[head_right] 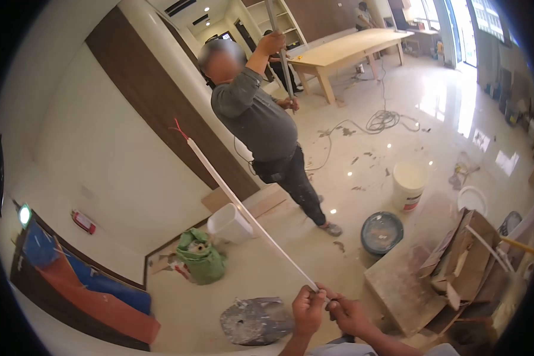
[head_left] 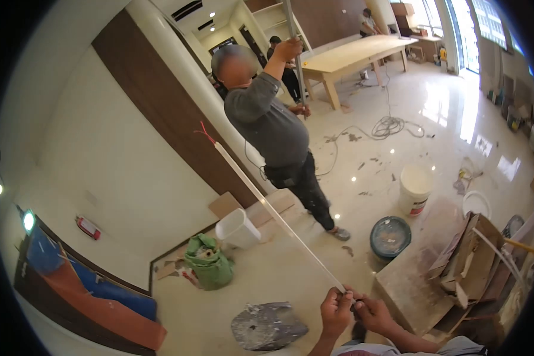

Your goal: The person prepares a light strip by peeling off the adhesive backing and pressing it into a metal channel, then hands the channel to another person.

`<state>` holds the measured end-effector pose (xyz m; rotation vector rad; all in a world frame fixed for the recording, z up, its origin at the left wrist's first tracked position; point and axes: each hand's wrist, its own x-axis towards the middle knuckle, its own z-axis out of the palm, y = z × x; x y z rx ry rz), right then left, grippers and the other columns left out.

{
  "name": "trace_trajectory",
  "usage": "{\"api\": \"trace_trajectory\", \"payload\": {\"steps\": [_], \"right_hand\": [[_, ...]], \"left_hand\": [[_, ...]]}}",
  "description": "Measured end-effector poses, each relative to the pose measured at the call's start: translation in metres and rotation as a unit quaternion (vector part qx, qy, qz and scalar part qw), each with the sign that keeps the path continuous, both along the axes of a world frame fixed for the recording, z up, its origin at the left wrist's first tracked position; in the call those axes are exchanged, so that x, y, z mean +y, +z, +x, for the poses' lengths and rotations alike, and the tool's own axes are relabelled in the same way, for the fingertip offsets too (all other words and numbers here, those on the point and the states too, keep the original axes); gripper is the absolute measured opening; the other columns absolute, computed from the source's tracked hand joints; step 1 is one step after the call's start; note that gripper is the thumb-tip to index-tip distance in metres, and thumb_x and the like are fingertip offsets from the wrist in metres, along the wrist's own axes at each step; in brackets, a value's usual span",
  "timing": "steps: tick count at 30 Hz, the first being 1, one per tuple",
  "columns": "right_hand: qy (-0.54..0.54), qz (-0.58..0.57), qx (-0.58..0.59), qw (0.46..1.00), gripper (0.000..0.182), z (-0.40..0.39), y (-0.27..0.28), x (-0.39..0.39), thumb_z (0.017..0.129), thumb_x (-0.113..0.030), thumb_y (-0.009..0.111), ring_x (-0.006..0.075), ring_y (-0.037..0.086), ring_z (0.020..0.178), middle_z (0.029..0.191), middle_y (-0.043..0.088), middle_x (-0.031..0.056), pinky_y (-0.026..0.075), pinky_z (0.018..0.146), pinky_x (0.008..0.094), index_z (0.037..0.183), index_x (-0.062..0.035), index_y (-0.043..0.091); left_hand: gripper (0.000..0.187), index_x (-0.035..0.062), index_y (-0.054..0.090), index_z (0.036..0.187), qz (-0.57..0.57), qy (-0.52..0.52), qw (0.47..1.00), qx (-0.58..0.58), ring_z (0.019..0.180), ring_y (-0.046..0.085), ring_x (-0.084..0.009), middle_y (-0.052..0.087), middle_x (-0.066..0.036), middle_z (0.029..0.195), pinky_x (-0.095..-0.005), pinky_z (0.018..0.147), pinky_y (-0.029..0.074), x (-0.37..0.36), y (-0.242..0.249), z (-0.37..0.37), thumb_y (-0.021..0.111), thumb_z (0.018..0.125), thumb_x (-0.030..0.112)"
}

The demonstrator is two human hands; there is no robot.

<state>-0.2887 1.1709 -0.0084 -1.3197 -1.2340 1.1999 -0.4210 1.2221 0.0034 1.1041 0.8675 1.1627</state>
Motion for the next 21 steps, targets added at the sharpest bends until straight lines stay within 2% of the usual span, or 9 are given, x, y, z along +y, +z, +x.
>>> {"api": "trace_trajectory", "payload": {"steps": [1, 4, 8, 12, 14, 16, 18, 20, 21], "right_hand": [[-0.022, -0.013, 0.035, 0.999, 0.032, -0.006, -0.011, 0.002, 0.104, -0.03, 0.052, 0.0123, 0.063, 0.062, 0.067, 0.065, 0.0044, 0.051, 0.061, 0.03, 0.096, -0.0029, 0.067], [-0.031, -0.037, 0.038, 0.998, 0.032, -0.014, -0.051, 0.008, 0.102, -0.025, 0.053, 0.0139, 0.064, 0.059, 0.066, 0.067, 0.0067, 0.052, 0.058, 0.0324, 0.09, -0.0011, 0.069], [-0.042, -0.012, 0.005, 0.999, 0.037, -0.012, -0.025, 0.02, 0.102, -0.031, 0.054, 0.0131, 0.06, 0.057, 0.063, 0.062, 0.0045, 0.049, 0.056, 0.0317, 0.085, -0.0007, 0.067], [-0.01, 0.0, -0.037, 0.999, 0.034, -0.015, -0.042, 0.027, 0.104, -0.031, 0.05, 0.0158, 0.062, 0.055, 0.063, 0.064, 0.0063, 0.049, 0.054, 0.0329, 0.097, -0.002, 0.067], [0.001, 0.004, 0.039, 0.999, 0.035, -0.016, -0.025, 0.03, 0.105, -0.031, 0.048, 0.0153, 0.061, 0.057, 0.066, 0.065, 0.0062, 0.05, 0.056, 0.0328, 0.102, -0.0019, 0.066], [0.01, 0.014, -0.004, 1.0, 0.034, -0.015, -0.016, 0.035, 0.104, -0.03, 0.048, 0.0176, 0.064, 0.058, 0.068, 0.066, 0.0073, 0.051, 0.058, 0.033, 0.102, -0.0017, 0.067], [0.027, 0.024, -0.052, 0.998, 0.033, -0.011, -0.005, 0.035, 0.104, -0.029, 0.049, 0.0199, 0.066, 0.06, 0.07, 0.068, 0.0084, 0.053, 0.059, 0.0332, 0.102, -0.0015, 0.067], [0.024, -0.021, -0.025, 0.999, 0.036, -0.011, 0.004, 0.037, 0.105, -0.032, 0.048, 0.0146, 0.063, 0.06, 0.068, 0.065, 0.0054, 0.051, 0.058, 0.0304, 0.103, -0.0012, 0.067], [0.024, -0.017, -0.034, 0.999, 0.036, -0.01, 0.005, 0.037, 0.105, -0.032, 0.048, 0.0146, 0.063, 0.06, 0.068, 0.065, 0.0054, 0.051, 0.058, 0.0304, 0.103, -0.0012, 0.067]], "left_hand": [[0.012, -0.0013, 0.054, 0.11, -0.01, 0.004, 0.999, -0.037, 0.089, 0.07, -0.0209, 0.069, -0.014, 0.095, -0.0312, 0.079, 0.056, 0.002, -0.006, 0.001, 0.055, 0.101, 0.007], [0.013, -0.0012, 0.053, 0.112, 0.015, 0.008, 0.998, 0.056, 0.091, 0.071, -0.0189, 0.071, -0.013, 0.095, -0.0288, 0.08, 0.056, 0.008, -0.013, -0.004, 0.054, 0.102, 0.008], [0.009, -0.0031, 0.052, 0.106, 0.043, 0.025, 0.995, 0.082, 0.087, 0.071, -0.0223, 0.07, -0.015, 0.089, -0.0326, 0.081, 0.055, 0.015, -0.017, -0.003, 0.051, 0.101, 0.005], [0.009, -0.0032, 0.052, 0.105, 0.046, 0.025, 0.998, 0.034, 0.085, 0.07, -0.0217, 0.071, -0.016, 0.091, -0.0334, 0.081, 0.056, 0.022, -0.016, -0.004, 0.053, 0.101, 0.005], [0.015, -0.0038, 0.051, 0.111, 0.037, 0.022, 0.997, 0.068, 0.087, 0.071, -0.0184, 0.072, -0.019, 0.1, -0.029, 0.076, 0.057, 0.024, -0.023, -0.016, 0.055, 0.101, 0.007], [0.02, -0.0049, 0.053, 0.116, -0.012, -0.024, 1.0, -0.002, 0.087, 0.07, -0.0169, 0.072, -0.02, 0.103, -0.0274, 0.072, 0.057, 0.031, -0.021, -0.02, 0.057, 0.101, 0.007], [0.023, -0.0068, 0.053, 0.119, -0.012, -0.027, 0.999, 0.017, 0.091, 0.07, -0.0182, 0.072, -0.02, 0.104, -0.0295, 0.078, 0.057, 0.036, -0.005, -0.021, 0.057, 0.1, 0.006], [0.024, -0.0077, 0.053, 0.121, 0.066, 0.013, 0.996, -0.058, 0.094, 0.07, -0.0201, 0.071, -0.02, 0.107, -0.0318, 0.086, 0.055, 0.045, 0.012, -0.02, 0.056, 0.1, 0.004], [0.023, -0.0046, 0.054, 0.119, 0.078, 0.014, 0.996, -0.035, 0.095, 0.071, -0.0263, 0.071, -0.02, 0.104, -0.0371, 0.086, 0.057, 0.05, 0.019, -0.023, 0.057, 0.101, 0.009]]}}
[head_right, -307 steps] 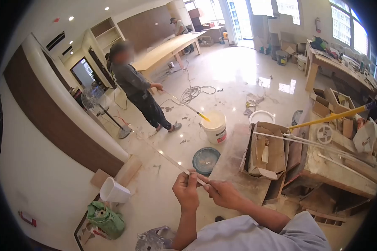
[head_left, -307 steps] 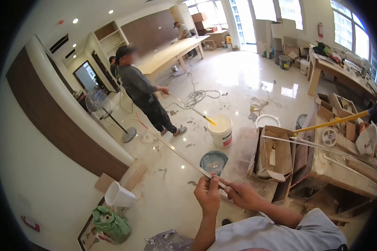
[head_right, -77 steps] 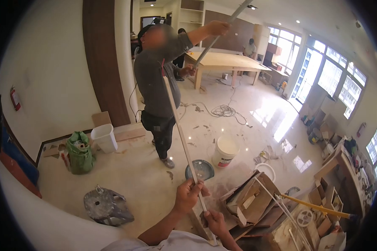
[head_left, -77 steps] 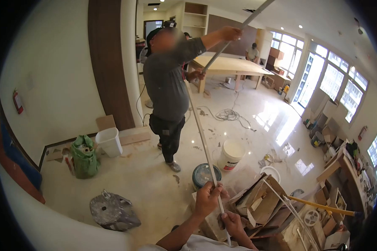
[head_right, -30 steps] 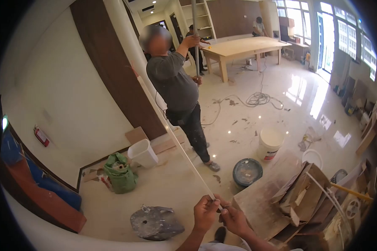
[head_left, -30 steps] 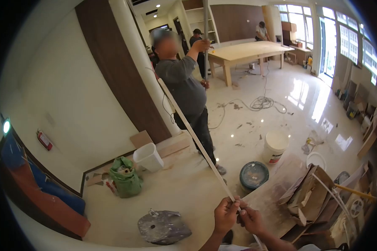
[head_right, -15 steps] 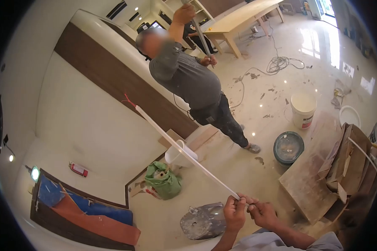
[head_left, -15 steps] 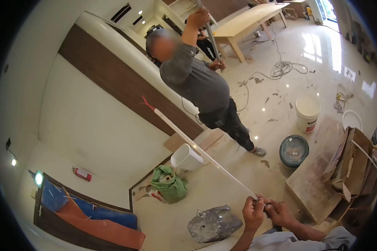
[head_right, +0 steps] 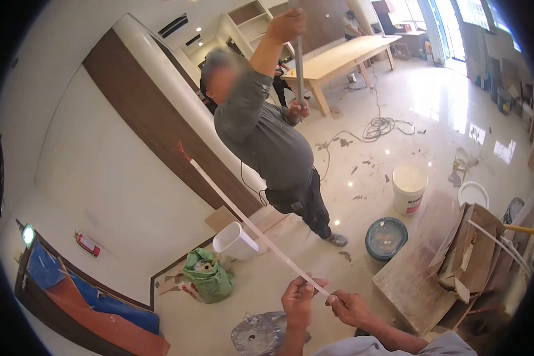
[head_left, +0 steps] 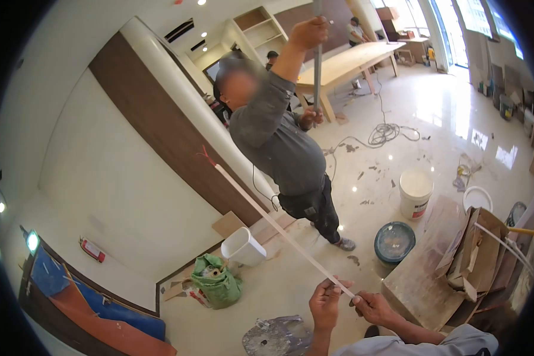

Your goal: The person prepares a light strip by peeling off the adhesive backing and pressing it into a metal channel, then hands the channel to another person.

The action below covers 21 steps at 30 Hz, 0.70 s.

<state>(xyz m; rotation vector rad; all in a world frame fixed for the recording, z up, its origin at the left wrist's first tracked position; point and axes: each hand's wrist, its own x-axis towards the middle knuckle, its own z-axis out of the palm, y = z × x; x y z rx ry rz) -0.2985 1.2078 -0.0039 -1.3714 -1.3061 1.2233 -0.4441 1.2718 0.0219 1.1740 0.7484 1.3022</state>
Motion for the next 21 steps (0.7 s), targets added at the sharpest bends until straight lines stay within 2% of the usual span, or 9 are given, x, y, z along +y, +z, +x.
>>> {"api": "trace_trajectory", "payload": {"steps": [5, 10, 12, 13, 15, 17, 18, 19, 21], "right_hand": [[-0.015, -0.001, 0.095, 0.995, 0.039, 0.001, 0.022, -0.003, 0.105, -0.035, 0.049, 0.0106, 0.059, 0.06, 0.067, 0.063, 0.0022, 0.047, 0.056, 0.0288, 0.101, -0.0006, 0.067], [-0.021, 0.008, 0.067, 0.998, 0.036, -0.001, 0.026, -0.006, 0.105, -0.031, 0.047, 0.0117, 0.059, 0.059, 0.069, 0.063, 0.0041, 0.047, 0.057, 0.0302, 0.105, -0.0006, 0.067], [-0.022, -0.003, 0.041, 0.999, 0.036, -0.006, 0.021, -0.008, 0.105, -0.03, 0.047, 0.0119, 0.059, 0.06, 0.07, 0.063, 0.005, 0.047, 0.058, 0.0304, 0.109, -0.0009, 0.067], [-0.032, 0.014, 0.031, 0.999, 0.035, -0.008, 0.018, -0.008, 0.105, -0.029, 0.046, 0.0142, 0.06, 0.061, 0.07, 0.063, 0.0072, 0.048, 0.06, 0.0321, 0.116, -0.0022, 0.066], [-0.062, 0.064, -0.02, 0.996, 0.036, -0.013, 0.021, -0.009, 0.104, -0.028, 0.046, 0.0201, 0.061, 0.062, 0.07, 0.063, 0.0117, 0.05, 0.062, 0.0356, 0.125, -0.0046, 0.064], [-0.083, 0.092, -0.056, 0.991, 0.039, -0.018, 0.019, -0.006, 0.102, -0.028, 0.047, 0.0296, 0.064, 0.064, 0.073, 0.065, 0.0172, 0.051, 0.066, 0.0406, 0.13, -0.0067, 0.062], [-0.084, 0.054, -0.014, 0.995, 0.04, -0.019, 0.019, -0.01, 0.102, -0.029, 0.047, 0.0288, 0.064, 0.064, 0.073, 0.065, 0.0167, 0.051, 0.065, 0.04, 0.132, -0.0071, 0.061], [-0.08, 0.051, -0.004, 0.995, 0.041, -0.018, 0.022, -0.014, 0.103, -0.033, 0.048, 0.0246, 0.059, 0.06, 0.069, 0.061, 0.0151, 0.05, 0.063, 0.0386, 0.13, -0.0054, 0.062], [-0.084, 0.036, 0.016, 0.996, 0.04, -0.018, 0.035, -0.024, 0.105, -0.035, 0.046, 0.0182, 0.052, 0.056, 0.063, 0.056, 0.01, 0.046, 0.058, 0.036, 0.115, -0.0026, 0.067]], "left_hand": [[0.022, -0.0072, 0.053, 0.12, -0.009, -0.037, 0.999, 0.006, 0.099, 0.07, -0.0243, 0.071, -0.018, 0.102, -0.0327, 0.088, 0.054, -0.008, 0.02, 0.003, 0.054, 0.101, 0.003], [0.019, -0.0062, 0.053, 0.118, 0.002, -0.072, 0.997, -0.001, 0.095, 0.07, -0.0226, 0.071, -0.017, 0.1, -0.0313, 0.084, 0.056, -0.01, 0.027, 0.007, 0.054, 0.1, 0.002], [0.015, -0.0018, 0.059, 0.111, 0.022, -0.041, 0.998, 0.031, 0.075, 0.061, -0.0104, 0.072, -0.011, 0.093, -0.0259, 0.071, 0.05, -0.014, 0.032, 0.007, 0.06, 0.098, 0.007], [0.015, -0.0018, 0.059, 0.111, 0.01, -0.041, 0.999, 0.035, 0.075, 0.061, -0.0104, 0.072, -0.011, 0.093, -0.0259, 0.071, 0.05, -0.013, 0.029, 0.004, 0.06, 0.098, 0.007], [0.013, -0.003, 0.058, 0.105, 0.038, -0.015, 0.991, 0.128, 0.082, 0.068, -0.015, 0.072, -0.011, 0.092, -0.0254, 0.073, 0.052, -0.011, 0.012, -0.001, 0.06, 0.099, 0.008], [0.013, -0.0015, 0.06, 0.098, 0.084, 0.05, 0.94, 0.328, 0.077, 0.065, -0.0116, 0.072, -0.008, 0.087, -0.0249, 0.07, 0.05, -0.011, 0.012, -0.007, 0.062, 0.098, 0.012], [0.015, -0.0012, 0.061, 0.095, 0.054, 0.041, 0.96, 0.272, 0.076, 0.065, -0.0115, 0.072, -0.008, 0.085, -0.0263, 0.069, 0.051, -0.017, 0.023, -0.003, 0.062, 0.098, 0.013], [0.015, -0.0017, 0.06, 0.1, 0.032, 0.023, 0.985, 0.169, 0.077, 0.066, -0.0124, 0.072, -0.009, 0.086, -0.0263, 0.071, 0.051, -0.02, 0.023, 0.001, 0.062, 0.099, 0.013], [0.016, -0.002, 0.058, 0.107, 0.011, -0.029, 0.994, 0.107, 0.082, 0.068, -0.0163, 0.072, -0.013, 0.09, -0.0284, 0.075, 0.054, -0.026, 0.023, 0.0, 0.06, 0.1, 0.012]]}}
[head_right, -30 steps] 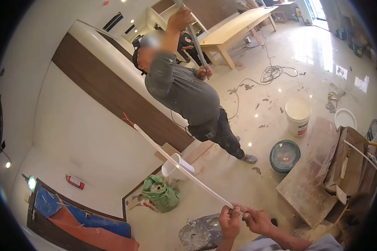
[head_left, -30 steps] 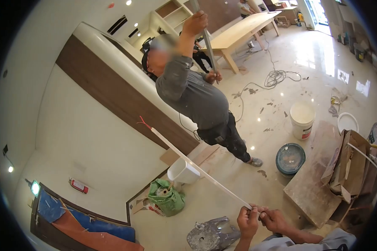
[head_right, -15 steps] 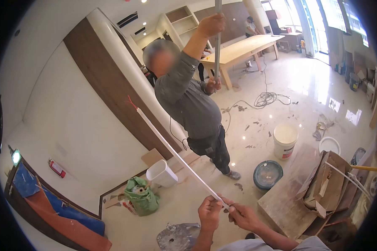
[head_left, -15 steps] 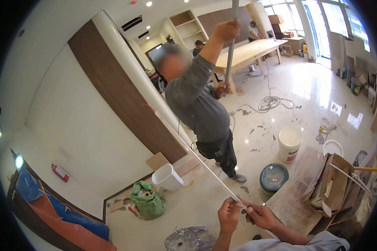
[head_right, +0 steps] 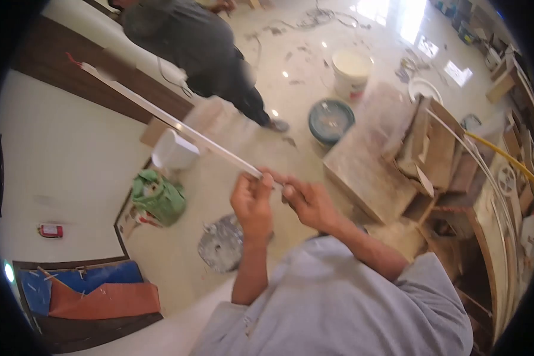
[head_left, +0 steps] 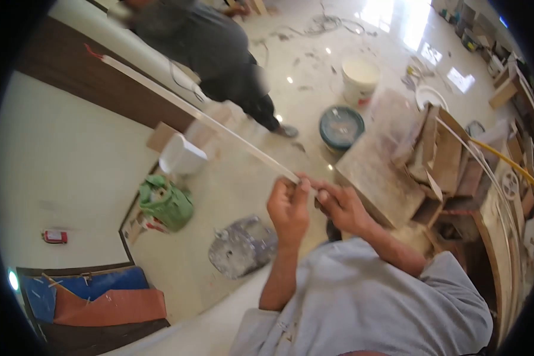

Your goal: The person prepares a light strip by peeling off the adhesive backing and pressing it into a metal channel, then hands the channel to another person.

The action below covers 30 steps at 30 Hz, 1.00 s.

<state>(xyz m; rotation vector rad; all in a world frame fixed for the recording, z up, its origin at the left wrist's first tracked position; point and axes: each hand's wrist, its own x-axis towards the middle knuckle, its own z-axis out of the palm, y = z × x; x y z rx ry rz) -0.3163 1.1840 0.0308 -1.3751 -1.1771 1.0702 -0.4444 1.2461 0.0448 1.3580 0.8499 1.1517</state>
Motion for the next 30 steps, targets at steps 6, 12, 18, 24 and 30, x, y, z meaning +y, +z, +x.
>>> {"api": "trace_trajectory", "payload": {"steps": [6, 12, 18, 24, 30], "right_hand": [[0.062, -0.07, 0.077, 0.993, 0.041, 0.005, 0.003, -0.04, 0.108, -0.035, 0.045, 0.0071, 0.044, 0.06, 0.063, 0.049, -0.0027, 0.037, 0.054, 0.0265, 0.092, -0.0028, 0.063], [0.09, -0.041, 0.117, 0.988, 0.044, 0.01, 0.025, -0.058, 0.107, -0.04, 0.045, 0.009, 0.049, 0.057, 0.064, 0.054, 0.0005, 0.041, 0.054, 0.0278, 0.096, -0.0021, 0.066], [0.095, -0.019, 0.109, 0.989, 0.043, -0.004, 0.033, -0.073, 0.104, -0.041, 0.051, 0.0103, 0.051, 0.06, 0.064, 0.056, 0.0016, 0.043, 0.057, 0.0293, 0.092, -0.0018, 0.067], [0.066, 0.013, 0.121, 0.99, 0.043, 0.002, 0.052, -0.078, 0.103, -0.038, 0.052, 0.0096, 0.052, 0.058, 0.067, 0.059, 0.0011, 0.043, 0.054, 0.0272, 0.089, -0.0011, 0.068], [0.181, 0.033, 0.184, 0.966, 0.045, 0.014, 0.079, -0.069, 0.103, -0.044, 0.052, 0.0084, 0.056, 0.054, 0.064, 0.059, 0.0002, 0.044, 0.05, 0.024, 0.093, -0.0023, 0.066]], "left_hand": [[0.023, -0.002, 0.053, 0.117, -0.096, -0.022, 0.969, -0.228, 0.093, 0.072, -0.0343, 0.07, -0.016, 0.092, -0.0465, 0.085, 0.061, 0.004, 0.044, -0.005, 0.056, 0.102, 0.016], [0.021, 0.0, 0.053, 0.116, -0.014, 0.049, 0.992, -0.115, 0.078, 0.074, -0.0314, 0.07, -0.014, 0.087, -0.0402, 0.071, 0.065, -0.03, 0.065, -0.004, 0.055, 0.102, 0.016], [0.019, 0.0008, 0.055, 0.114, 0.018, 0.047, 0.993, -0.105, 0.077, 0.074, -0.0306, 0.07, -0.013, 0.085, -0.0412, 0.07, 0.064, -0.057, 0.082, -0.013, 0.056, 0.102, 0.016], [0.02, 0.0016, 0.053, 0.115, 0.04, -0.075, 0.967, -0.24, 0.082, 0.073, -0.0303, 0.069, -0.014, 0.094, -0.0415, 0.074, 0.064, -0.056, 0.087, -0.001, 0.054, 0.104, 0.019], [0.02, 0.0038, 0.053, 0.112, 0.023, -0.092, 0.934, -0.345, 0.053, 0.055, -0.0155, 0.058, -0.005, 0.075, -0.0278, 0.05, 0.051, -0.032, 0.118, 0.011, 0.052, 0.105, 0.022]]}}
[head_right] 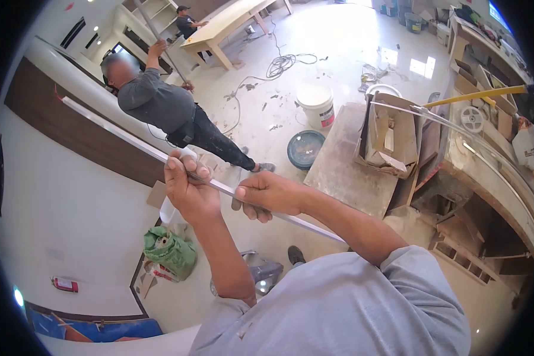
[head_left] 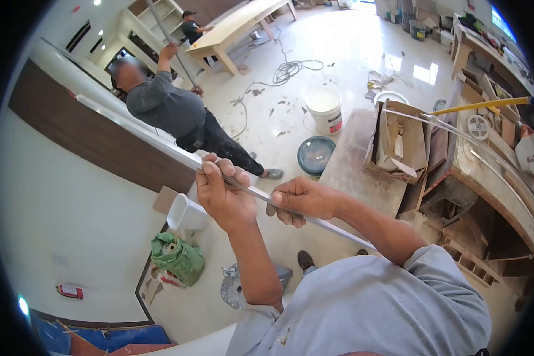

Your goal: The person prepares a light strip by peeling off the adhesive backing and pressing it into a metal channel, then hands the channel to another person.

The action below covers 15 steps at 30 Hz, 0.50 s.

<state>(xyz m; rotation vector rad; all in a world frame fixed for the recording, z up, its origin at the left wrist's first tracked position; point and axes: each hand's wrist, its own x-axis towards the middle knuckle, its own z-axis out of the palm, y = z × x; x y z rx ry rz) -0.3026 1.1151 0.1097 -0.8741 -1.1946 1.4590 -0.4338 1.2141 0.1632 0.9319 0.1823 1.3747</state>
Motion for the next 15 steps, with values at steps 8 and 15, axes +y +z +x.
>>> {"api": "trace_trajectory", "payload": {"steps": [8, 15], "right_hand": [[-0.028, 0.004, 0.048, 0.998, 0.044, -0.015, -0.002, 0.007, 0.102, -0.043, 0.055, 0.0085, 0.051, 0.051, 0.061, 0.054, -0.0003, 0.041, 0.047, 0.0248, 0.087, -0.0027, 0.065], [0.009, 0.003, 0.092, 0.996, 0.044, -0.008, 0.013, -0.01, 0.103, -0.042, 0.054, 0.0082, 0.046, 0.049, 0.06, 0.051, -0.0012, 0.038, 0.045, 0.0242, 0.084, -0.0034, 0.063]], "left_hand": [[0.019, 0.0069, 0.056, 0.109, 0.041, -0.055, 0.997, -0.02, 0.046, 0.043, -0.0068, 0.057, -0.002, 0.072, -0.021, 0.042, 0.033, 0.009, 0.014, -0.008, 0.055, 0.104, 0.025], [0.018, 0.0068, 0.058, 0.108, 0.027, -0.017, 0.999, -0.006, 0.046, 0.043, -0.0066, 0.057, -0.002, 0.071, -0.0212, 0.042, 0.032, -0.003, 0.045, -0.001, 0.055, 0.104, 0.025]]}}
